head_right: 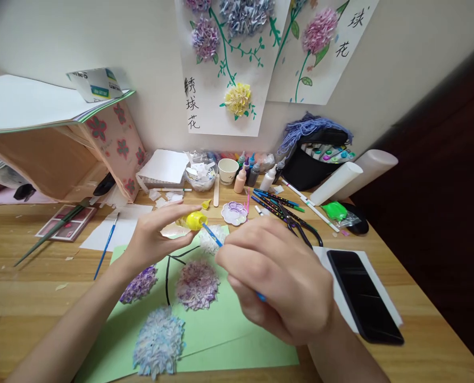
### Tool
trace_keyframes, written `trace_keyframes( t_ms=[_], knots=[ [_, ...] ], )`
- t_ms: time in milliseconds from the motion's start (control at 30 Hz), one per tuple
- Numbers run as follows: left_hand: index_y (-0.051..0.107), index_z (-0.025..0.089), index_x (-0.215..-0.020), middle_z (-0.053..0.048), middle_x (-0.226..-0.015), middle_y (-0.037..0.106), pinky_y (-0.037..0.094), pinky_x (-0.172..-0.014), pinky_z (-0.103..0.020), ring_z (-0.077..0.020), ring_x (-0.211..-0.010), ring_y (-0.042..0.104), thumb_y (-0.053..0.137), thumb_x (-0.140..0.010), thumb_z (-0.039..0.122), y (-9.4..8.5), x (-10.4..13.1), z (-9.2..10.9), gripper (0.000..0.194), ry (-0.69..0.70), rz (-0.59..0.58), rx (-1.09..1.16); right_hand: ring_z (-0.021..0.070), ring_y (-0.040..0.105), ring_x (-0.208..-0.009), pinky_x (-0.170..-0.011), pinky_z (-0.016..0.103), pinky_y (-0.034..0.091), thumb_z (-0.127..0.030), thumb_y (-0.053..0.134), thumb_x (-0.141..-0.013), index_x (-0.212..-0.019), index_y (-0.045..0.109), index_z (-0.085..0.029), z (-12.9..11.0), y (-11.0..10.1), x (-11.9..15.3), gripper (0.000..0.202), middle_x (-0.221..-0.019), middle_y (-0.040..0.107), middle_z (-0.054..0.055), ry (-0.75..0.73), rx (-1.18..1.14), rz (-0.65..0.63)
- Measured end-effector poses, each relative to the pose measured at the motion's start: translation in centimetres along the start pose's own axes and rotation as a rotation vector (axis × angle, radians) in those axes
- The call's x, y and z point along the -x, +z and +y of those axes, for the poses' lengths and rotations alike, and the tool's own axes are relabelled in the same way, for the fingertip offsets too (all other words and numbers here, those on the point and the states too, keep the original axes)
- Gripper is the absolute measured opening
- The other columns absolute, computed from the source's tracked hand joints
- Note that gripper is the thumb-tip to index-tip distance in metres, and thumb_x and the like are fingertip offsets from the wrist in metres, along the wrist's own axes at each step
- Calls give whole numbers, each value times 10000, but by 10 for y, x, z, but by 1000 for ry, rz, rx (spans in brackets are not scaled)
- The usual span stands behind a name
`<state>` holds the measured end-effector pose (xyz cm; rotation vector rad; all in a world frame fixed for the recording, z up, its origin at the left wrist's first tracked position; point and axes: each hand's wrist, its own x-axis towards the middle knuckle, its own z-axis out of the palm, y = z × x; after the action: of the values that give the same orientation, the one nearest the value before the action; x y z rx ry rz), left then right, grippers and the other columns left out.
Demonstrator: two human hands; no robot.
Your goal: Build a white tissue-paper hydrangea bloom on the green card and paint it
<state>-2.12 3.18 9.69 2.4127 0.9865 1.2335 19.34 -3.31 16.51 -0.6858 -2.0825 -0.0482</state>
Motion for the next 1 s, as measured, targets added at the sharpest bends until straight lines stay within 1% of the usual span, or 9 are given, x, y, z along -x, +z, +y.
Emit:
trace_keyframes(
  t_ms=[67,133,267,433,567,700,833,900,1000],
  knots=[
    [611,237,-1124,-23,-1061,709,403,-1043,-441,-180,-936,669,643,-727,147,0,0,-1,408,6,-33,6,171,582,-730,-636,326,493,-163,368,-911,-885,577,-158,2,3,2,210,-733,598,67,-38,-34,16],
    [607,229,-1127,-30,-1077,704,382,-1060,-452,-178,-938,671,642,-728,146,0,0,-2,410,6,-53,14,176,575,-725,-611,318,488,-153,382,-900,-867,583,-149,3,6,0,203,-723,600,76,-64,-10,-4],
    [606,217,-1126,-37,-1066,707,392,-1057,-445,-172,-918,677,648,-720,137,0,-1,-3,415,21,-62,28,182,574,-680,-590,327,490,-153,387,-895,-834,581,-130,1,9,-5,205,-685,608,88,-121,74,-65],
    [600,227,-1133,-28,-1043,714,403,-1053,-438,-168,-897,681,640,-745,160,1,-1,-3,396,45,-85,28,169,576,-622,-563,300,497,-126,483,-853,-770,586,-132,-5,15,-6,132,-601,603,53,-194,194,-65],
    [591,231,-1155,-38,-1063,708,397,-1057,-452,-179,-908,682,641,-759,181,2,0,-4,402,80,-94,13,167,570,-606,-535,288,490,-143,500,-848,-731,591,-132,-9,20,-5,148,-580,604,48,-219,237,-59],
    [601,246,-1157,-33,-1069,707,410,-1048,-453,-194,-909,687,648,-754,181,3,-1,-6,411,110,-85,18,154,552,-607,-562,290,489,-160,456,-878,-756,580,-140,-9,20,-4,175,-606,605,47,-152,218,-96],
    [599,243,-1168,-37,-1074,706,386,-1066,-461,-201,-930,684,657,-751,169,3,-1,-6,428,142,-104,29,149,548,-641,-628,305,493,-155,384,-905,-800,560,-144,-4,19,-6,205,-642,609,49,-47,89,-109],
    [593,233,-1179,-48,-1077,704,369,-1077,-473,-207,-945,680,661,-749,164,3,-2,-7,440,157,-115,44,147,555,-671,-659,308,492,-141,385,-903,-806,557,-145,0,19,-6,197,-672,618,52,14,15,-55],
    [583,242,-1199,-40,-1089,699,378,-1074,-470,-204,-937,682,655,-748,159,4,-2,-8,463,144,-115,64,146,565,-680,-652,302,481,-150,413,-901,-799,568,-159,5,19,-6,186,-699,631,47,85,-35,78]
  ],
)
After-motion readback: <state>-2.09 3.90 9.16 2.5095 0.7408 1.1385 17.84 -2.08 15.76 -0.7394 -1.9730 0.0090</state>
